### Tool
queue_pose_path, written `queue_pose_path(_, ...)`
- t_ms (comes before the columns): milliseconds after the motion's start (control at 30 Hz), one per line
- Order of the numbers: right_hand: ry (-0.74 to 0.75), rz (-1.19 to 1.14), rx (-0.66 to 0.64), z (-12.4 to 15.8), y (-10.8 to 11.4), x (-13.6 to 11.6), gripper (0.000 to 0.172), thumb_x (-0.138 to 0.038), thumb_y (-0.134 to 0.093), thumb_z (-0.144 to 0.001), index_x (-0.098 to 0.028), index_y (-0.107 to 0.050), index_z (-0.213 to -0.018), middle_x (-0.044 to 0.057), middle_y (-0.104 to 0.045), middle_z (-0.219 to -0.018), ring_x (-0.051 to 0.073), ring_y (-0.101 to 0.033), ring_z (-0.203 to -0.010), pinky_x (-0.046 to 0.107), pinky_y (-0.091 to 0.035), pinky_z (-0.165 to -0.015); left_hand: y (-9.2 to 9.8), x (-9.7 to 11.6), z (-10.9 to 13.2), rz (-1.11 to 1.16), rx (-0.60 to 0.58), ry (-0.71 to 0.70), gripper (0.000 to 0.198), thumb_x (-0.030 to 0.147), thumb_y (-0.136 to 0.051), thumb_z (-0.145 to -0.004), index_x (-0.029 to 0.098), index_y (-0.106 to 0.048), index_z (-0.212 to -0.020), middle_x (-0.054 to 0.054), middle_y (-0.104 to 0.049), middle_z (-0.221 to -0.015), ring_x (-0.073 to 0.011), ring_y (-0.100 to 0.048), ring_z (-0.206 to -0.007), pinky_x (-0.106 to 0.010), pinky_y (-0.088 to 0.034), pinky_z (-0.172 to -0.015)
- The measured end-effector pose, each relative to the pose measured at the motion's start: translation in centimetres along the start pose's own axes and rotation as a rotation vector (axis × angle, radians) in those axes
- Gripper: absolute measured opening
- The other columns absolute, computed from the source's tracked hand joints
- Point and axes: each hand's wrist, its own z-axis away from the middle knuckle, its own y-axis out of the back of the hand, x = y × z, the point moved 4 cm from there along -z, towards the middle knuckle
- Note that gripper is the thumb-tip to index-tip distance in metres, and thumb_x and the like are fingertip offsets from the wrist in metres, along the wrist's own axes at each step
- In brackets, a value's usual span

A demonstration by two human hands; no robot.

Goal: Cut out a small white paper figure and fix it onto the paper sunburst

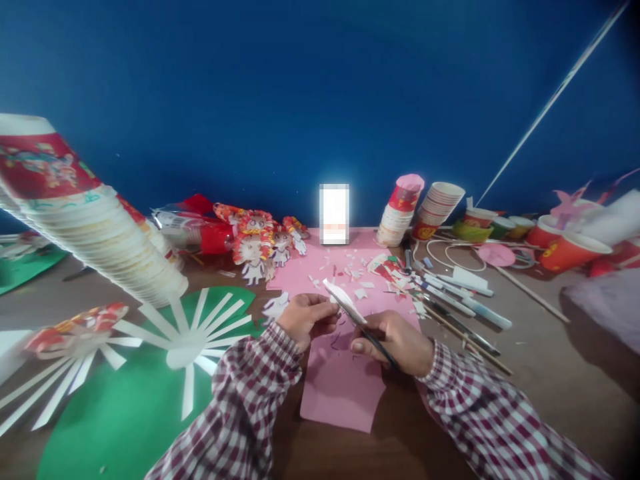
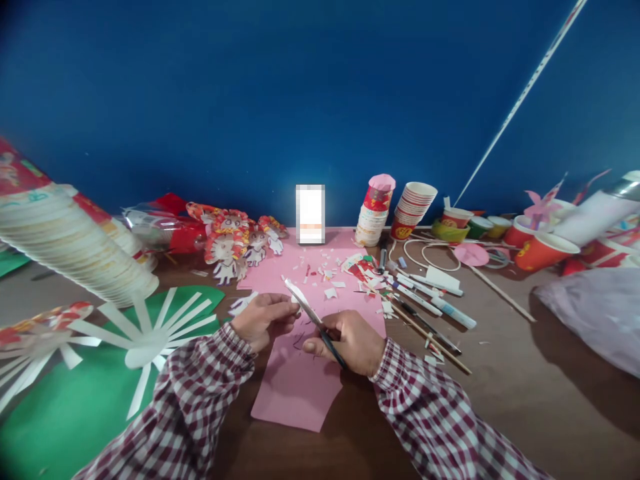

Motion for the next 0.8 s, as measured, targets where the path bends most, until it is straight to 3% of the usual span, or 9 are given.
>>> queue_pose_path(800,0.019,-0.001,-0.014,-0.12,-0.17,0.47,0.037,-0.046,-0.055,-0.073,-0.010,-0.058,-0.067,-0.001,-0.046,-0.058,0.007,-0.039,-0.050,0.018,-0.028,-0.044,0.03,0.28,0.09,0.002,-0.043,0.017,0.020,0.021,-0.072,-0.053,0.008,-0.057,-0.056,-0.001,-0.054,-0.050,-0.0044,-0.047,-0.041,-0.016,-0.041,-0.043)
